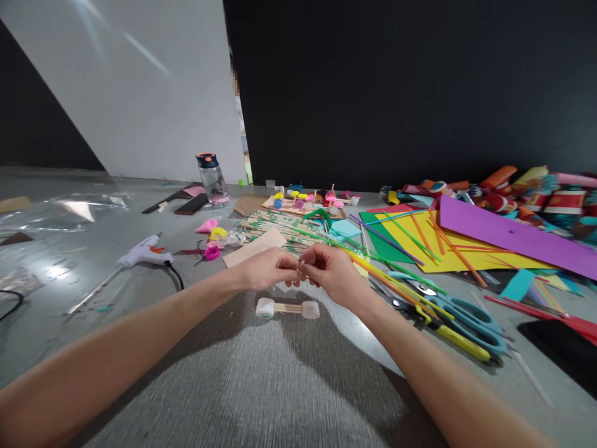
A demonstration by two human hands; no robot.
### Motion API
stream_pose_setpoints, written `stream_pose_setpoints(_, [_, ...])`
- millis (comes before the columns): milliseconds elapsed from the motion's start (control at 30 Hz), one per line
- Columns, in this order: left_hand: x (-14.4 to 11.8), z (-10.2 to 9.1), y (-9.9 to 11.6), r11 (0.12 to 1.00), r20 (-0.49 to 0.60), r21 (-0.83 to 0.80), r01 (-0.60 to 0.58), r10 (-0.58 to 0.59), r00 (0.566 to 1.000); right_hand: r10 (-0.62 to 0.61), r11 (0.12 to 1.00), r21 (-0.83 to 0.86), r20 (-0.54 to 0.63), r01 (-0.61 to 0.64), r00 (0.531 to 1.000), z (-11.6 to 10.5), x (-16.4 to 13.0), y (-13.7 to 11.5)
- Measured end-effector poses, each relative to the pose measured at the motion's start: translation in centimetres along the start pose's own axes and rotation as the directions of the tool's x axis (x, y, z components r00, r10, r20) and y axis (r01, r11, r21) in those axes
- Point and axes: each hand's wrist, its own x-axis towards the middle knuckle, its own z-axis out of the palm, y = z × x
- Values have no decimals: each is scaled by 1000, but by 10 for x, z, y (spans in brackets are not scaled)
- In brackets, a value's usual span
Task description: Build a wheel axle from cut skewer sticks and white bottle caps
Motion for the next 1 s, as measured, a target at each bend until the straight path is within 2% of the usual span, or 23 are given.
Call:
stream_pose_setpoints(167, [-4, 0, 2, 996, -95, 67, -66, 72, 993, -13, 1000, 25, -14, 13, 1000, 1, -1, -5])
stream_pose_setpoints(300, [-7, 0, 0, 988, -110, 124, -94, 108, 988, -45, 999, -11, -29, 45, 999, 5, -2, -3])
stream_pose_setpoints(400, [-6, 1, -11, 983, -71, 166, -77, 90, 993, -53, 995, -85, -10, 52, 999, 11, -2, 1])
stream_pose_setpoints(600, [1, 8, -37, 972, 39, 234, 12, -22, 999, 9, 960, -282, 62, 9, 998, 18, 0, 16])
stream_pose_setpoints(1000, [1, 11, -46, 978, 64, 206, 37, -52, 997, 28, 934, -358, 57, -6, 998, 23, 0, 15])
